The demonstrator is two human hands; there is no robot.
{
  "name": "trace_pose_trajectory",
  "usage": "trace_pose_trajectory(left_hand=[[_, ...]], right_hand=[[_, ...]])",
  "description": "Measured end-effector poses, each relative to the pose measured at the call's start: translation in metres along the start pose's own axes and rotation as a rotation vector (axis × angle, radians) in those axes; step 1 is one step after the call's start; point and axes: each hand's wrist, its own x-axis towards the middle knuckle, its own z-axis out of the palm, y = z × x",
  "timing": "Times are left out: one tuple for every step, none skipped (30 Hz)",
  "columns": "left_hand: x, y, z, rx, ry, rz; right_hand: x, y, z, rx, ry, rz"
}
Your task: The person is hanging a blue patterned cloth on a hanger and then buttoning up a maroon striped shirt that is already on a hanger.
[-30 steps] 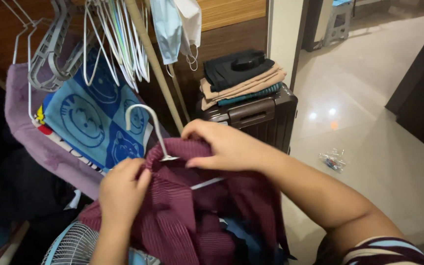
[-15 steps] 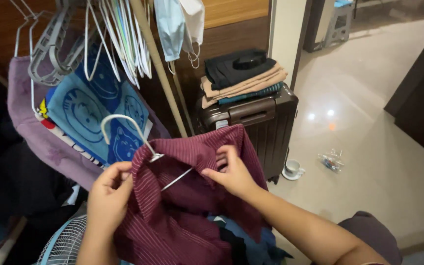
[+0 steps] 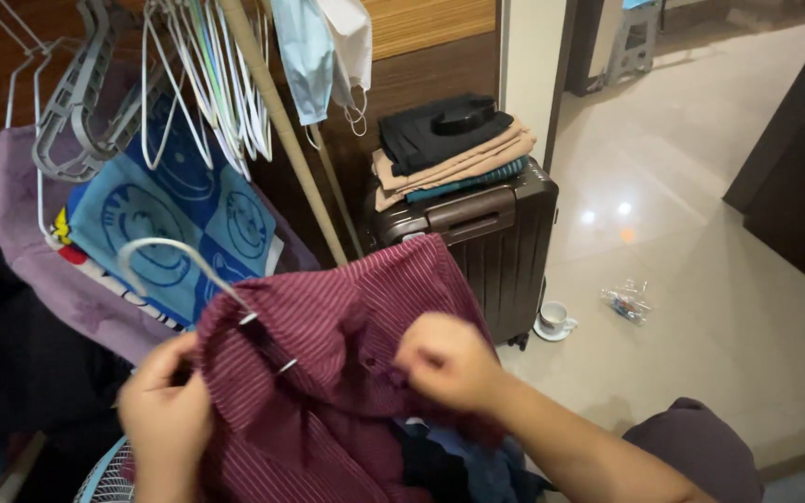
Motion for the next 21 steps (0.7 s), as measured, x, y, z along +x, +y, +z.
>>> trace_pose_trajectory(left_hand=[[0.0,0.003,-0.004,-0.07,0.03,0.006],[0.0,0.009,-0.007,-0.072,0.033,0.009],[0.001,0.016,-0.011,-0.044,0.061,0.009],[0.001,0.022,-0.014,-0.015,0.085,0.007],[0.001,0.029,-0.017,-0.016,0.085,0.01],[0.001,0.036,-0.019,0.044,0.099,0.071],[0.0,0.043,-0.022,0.105,0.113,0.133],[0.001,0.052,-0.024,0.106,0.115,0.134],[0.003,0.061,-0.026,0.186,0.067,0.206],[0.003,0.07,-0.03,0.269,0.02,0.275],[0.004,0.072,-0.032,0.272,0.022,0.275],[0.007,0.074,-0.034,0.231,-0.063,0.284],[0.009,0.075,-0.036,0.189,-0.149,0.293],[0.014,0.076,-0.031,0.189,-0.148,0.292],[0.018,0.076,-0.026,0.248,-0.15,0.305],[0.024,0.076,-0.021,0.308,-0.147,0.32],[0.036,0.071,-0.012,0.309,-0.141,0.32],[0.047,0.066,-0.004,0.353,-0.183,0.302],[0.059,0.061,0.005,0.397,-0.225,0.283],[0.069,0.065,0.015,0.399,-0.223,0.277],[0.079,0.068,0.026,0.426,-0.246,0.305]], right_hand=[[-0.008,0.012,-0.003,-0.042,0.119,0.13],[-0.011,0.015,-0.004,-0.044,0.118,0.126],[-0.013,0.018,-0.005,-0.007,0.159,0.243],[-0.017,0.02,-0.006,0.031,0.202,0.363],[-0.011,0.005,-0.007,0.029,0.203,0.361],[-0.006,-0.011,-0.008,-0.135,0.321,0.174],[-0.001,-0.026,-0.008,-0.298,0.434,-0.017],[0.01,-0.043,-0.016,-0.296,0.434,-0.019],[0.021,-0.061,-0.024,-0.509,0.581,-0.107],[0.032,-0.078,-0.032,-0.72,0.727,-0.195],[0.038,-0.079,-0.04,-0.716,0.727,-0.196],[0.044,-0.081,-0.047,-0.771,0.587,-0.193],[0.049,-0.082,-0.054,-0.823,0.446,-0.188],[0.038,-0.062,-0.054,-0.823,0.445,-0.188],[0.027,-0.042,-0.054,-0.667,0.241,-0.009],[0.018,-0.021,-0.055,-0.505,0.036,0.158],[0.017,-0.017,-0.052,-0.505,0.034,0.153],[0.018,-0.012,-0.051,-0.419,0.1,0.163],[0.019,-0.007,-0.049,-0.332,0.166,0.174],[0.017,-0.003,-0.046,-0.328,0.161,0.174],[0.016,0.003,-0.042,-0.312,0.256,0.28]])
